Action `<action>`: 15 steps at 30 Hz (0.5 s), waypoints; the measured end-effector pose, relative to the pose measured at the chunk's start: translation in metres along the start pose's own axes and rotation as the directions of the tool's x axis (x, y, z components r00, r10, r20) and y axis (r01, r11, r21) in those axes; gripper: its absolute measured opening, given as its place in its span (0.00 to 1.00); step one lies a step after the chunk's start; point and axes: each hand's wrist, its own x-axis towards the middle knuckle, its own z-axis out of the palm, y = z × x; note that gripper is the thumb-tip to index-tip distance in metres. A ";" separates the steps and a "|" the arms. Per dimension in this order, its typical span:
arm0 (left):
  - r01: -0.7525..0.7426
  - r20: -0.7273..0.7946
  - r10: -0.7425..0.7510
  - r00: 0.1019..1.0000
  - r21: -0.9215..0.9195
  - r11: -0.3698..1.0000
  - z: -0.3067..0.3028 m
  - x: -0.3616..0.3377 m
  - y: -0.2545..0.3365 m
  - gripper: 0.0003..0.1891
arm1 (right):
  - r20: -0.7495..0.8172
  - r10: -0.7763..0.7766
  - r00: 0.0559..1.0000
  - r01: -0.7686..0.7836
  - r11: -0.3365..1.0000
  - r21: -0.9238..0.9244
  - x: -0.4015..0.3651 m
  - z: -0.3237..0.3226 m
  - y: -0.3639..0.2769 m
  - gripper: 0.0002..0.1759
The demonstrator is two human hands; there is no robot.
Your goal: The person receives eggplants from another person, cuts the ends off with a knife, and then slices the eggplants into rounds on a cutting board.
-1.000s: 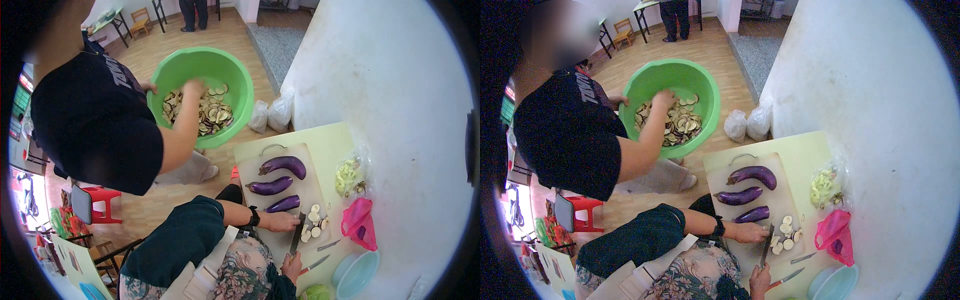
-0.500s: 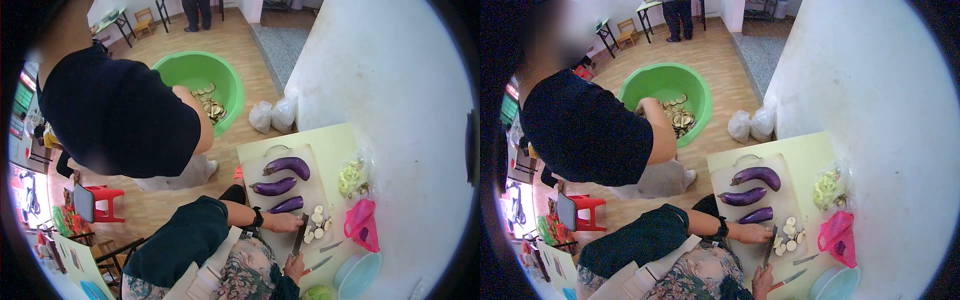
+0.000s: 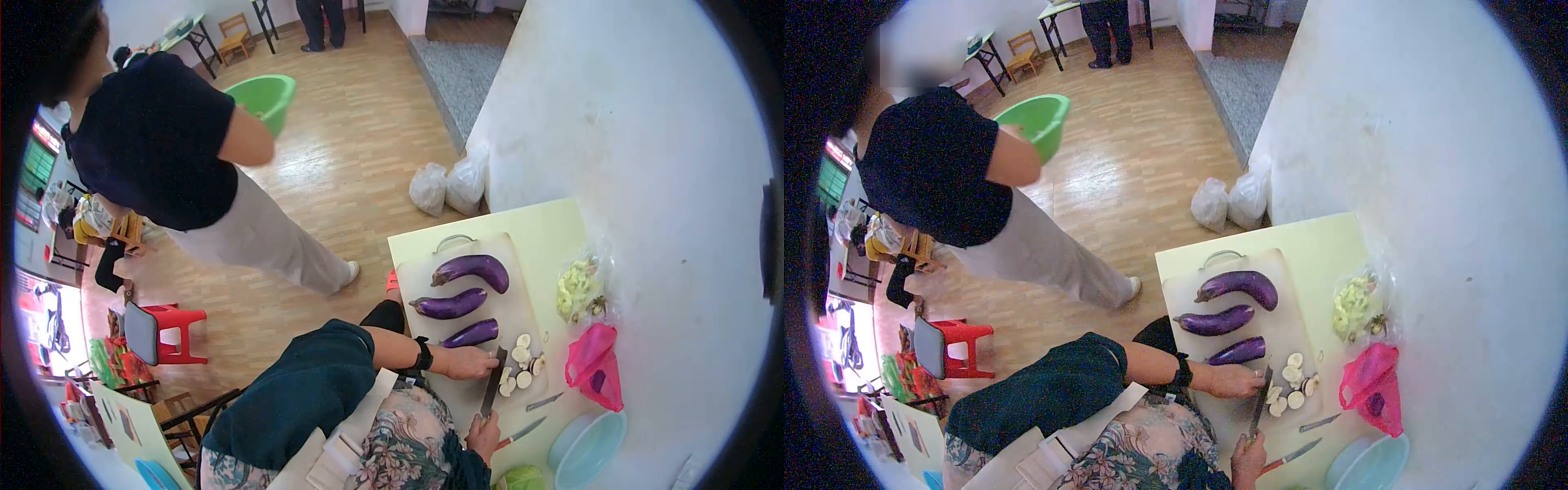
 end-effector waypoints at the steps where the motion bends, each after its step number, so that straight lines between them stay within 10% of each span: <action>1: -0.004 -0.002 0.004 1.000 0.005 1.000 0.001 0.000 0.000 0.07 | 0.072 0.087 0.994 -0.089 0.996 0.016 0.000 -0.004 -0.006 0.21; 15: 0.018 0.043 -0.018 0.999 -0.002 1.000 -0.009 0.000 0.003 0.07 | 0.074 0.070 0.995 -0.074 0.996 0.047 0.001 -0.002 0.000 0.22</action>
